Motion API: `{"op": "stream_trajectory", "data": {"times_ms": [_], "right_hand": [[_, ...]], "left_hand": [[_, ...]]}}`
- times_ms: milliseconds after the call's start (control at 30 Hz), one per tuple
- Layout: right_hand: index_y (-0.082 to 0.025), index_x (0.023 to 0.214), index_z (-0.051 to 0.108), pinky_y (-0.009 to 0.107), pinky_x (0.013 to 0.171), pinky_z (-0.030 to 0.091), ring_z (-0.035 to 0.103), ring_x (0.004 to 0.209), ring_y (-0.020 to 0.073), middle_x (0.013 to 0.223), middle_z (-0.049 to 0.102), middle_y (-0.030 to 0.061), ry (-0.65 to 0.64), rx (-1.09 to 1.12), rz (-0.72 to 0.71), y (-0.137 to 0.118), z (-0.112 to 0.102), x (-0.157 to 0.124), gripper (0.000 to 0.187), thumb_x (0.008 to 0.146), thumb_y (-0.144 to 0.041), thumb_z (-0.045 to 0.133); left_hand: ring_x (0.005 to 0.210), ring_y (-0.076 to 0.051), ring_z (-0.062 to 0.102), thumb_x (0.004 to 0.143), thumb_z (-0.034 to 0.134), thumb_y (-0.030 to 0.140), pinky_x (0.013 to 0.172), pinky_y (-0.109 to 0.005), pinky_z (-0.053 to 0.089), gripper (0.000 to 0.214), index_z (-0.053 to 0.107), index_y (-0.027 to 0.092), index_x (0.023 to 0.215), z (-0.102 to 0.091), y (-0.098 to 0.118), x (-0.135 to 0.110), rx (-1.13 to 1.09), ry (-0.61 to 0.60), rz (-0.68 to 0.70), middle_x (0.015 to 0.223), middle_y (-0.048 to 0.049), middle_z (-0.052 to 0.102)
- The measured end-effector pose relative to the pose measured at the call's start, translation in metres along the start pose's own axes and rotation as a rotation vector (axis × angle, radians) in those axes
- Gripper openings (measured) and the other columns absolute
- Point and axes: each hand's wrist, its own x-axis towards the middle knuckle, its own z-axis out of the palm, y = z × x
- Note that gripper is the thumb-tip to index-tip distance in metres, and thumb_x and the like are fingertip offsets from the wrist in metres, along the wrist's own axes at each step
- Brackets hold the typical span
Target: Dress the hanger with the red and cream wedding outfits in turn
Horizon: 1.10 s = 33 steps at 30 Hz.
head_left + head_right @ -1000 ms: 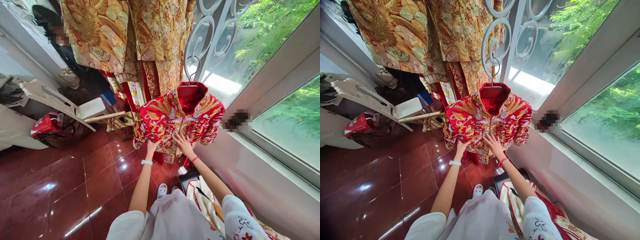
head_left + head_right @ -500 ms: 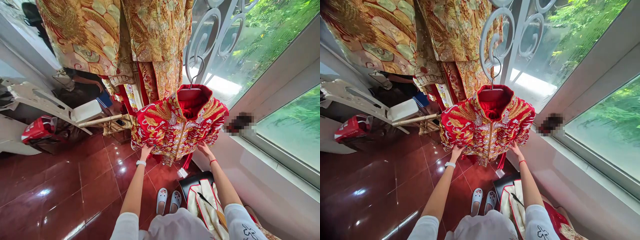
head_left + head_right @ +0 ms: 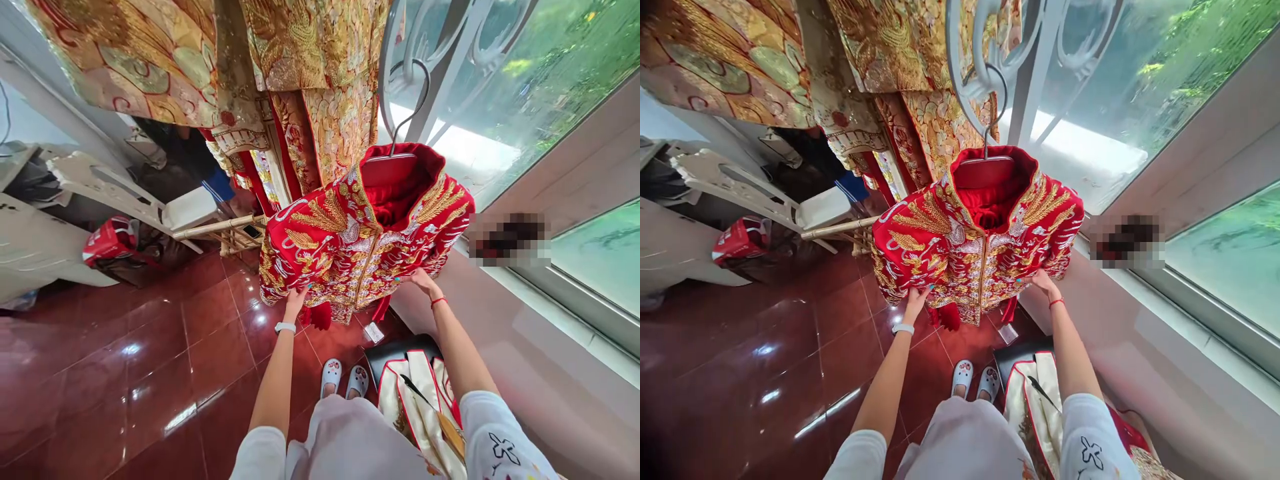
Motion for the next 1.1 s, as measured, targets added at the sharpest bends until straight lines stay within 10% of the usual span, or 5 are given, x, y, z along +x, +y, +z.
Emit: {"op": "stream_trajectory", "data": {"times_ms": [333, 567, 733, 900, 1100], "right_hand": [[-0.013, 0.092, 0.074, 0.051, 0.085, 0.056, 0.072, 0.1, 0.0451, 0.102, 0.075, 0.0294, 0.846, -0.344, 0.296, 0.021, 0.076, -0.063, 0.061, 0.063, -0.068, 0.069], [-0.014, 0.096, 0.072, 0.05, 0.084, 0.056, 0.072, 0.1, 0.0433, 0.101, 0.076, 0.0264, 0.733, -0.273, 0.247, 0.028, 0.091, -0.112, 0.055, 0.064, -0.059, 0.069], [-0.018, 0.085, 0.07, 0.047, 0.082, 0.058, 0.073, 0.083, 0.0333, 0.087, 0.076, 0.0154, 0.723, -0.19, 0.154, 0.019, 0.053, -0.168, 0.039, 0.073, -0.054, 0.063], [-0.02, 0.142, 0.049, 0.048, 0.103, 0.05, 0.061, 0.121, 0.0317, 0.137, 0.06, 0.0161, 0.963, -0.187, -0.275, -0.056, 0.011, -0.171, 0.081, 0.073, -0.053, 0.074], [-0.02, 0.112, 0.064, 0.042, 0.096, 0.051, 0.065, 0.102, 0.025, 0.11, 0.07, 0.0094, 0.847, -0.274, -0.522, -0.123, -0.015, -0.13, 0.039, 0.081, -0.043, 0.066]], "left_hand": [[0.133, -0.029, 0.055, 0.083, 0.069, 0.032, 0.118, -0.041, 0.037, 0.043, 0.057, 0.017, 0.121, 0.016, 0.02, -0.022, 0.081, 0.181, 0.006, 0.122, -0.0145, 0.069], [0.127, -0.029, 0.053, 0.086, 0.057, 0.02, 0.107, -0.045, 0.046, 0.038, 0.05, 0.016, 0.123, 0.032, 0.047, -0.104, 0.163, 0.616, 0.393, 0.129, -0.0207, 0.053], [0.104, -0.022, 0.062, 0.087, 0.058, 0.014, 0.097, -0.043, 0.052, 0.019, 0.058, 0.026, 0.103, 0.042, 0.178, -0.136, 0.247, 0.347, 1.2, 0.103, -0.0068, 0.059], [0.132, -0.027, 0.051, 0.089, 0.063, 0.027, 0.119, -0.053, 0.033, 0.032, 0.062, 0.025, 0.12, 0.08, 0.36, -0.101, 0.536, -0.238, 1.539, 0.123, -0.0073, 0.061], [0.115, -0.024, 0.06, 0.094, 0.06, 0.032, 0.123, -0.055, 0.019, 0.018, 0.072, 0.023, 0.102, 0.131, 0.41, -0.07, 0.659, -0.471, 1.572, 0.096, -0.0036, 0.07]]}}
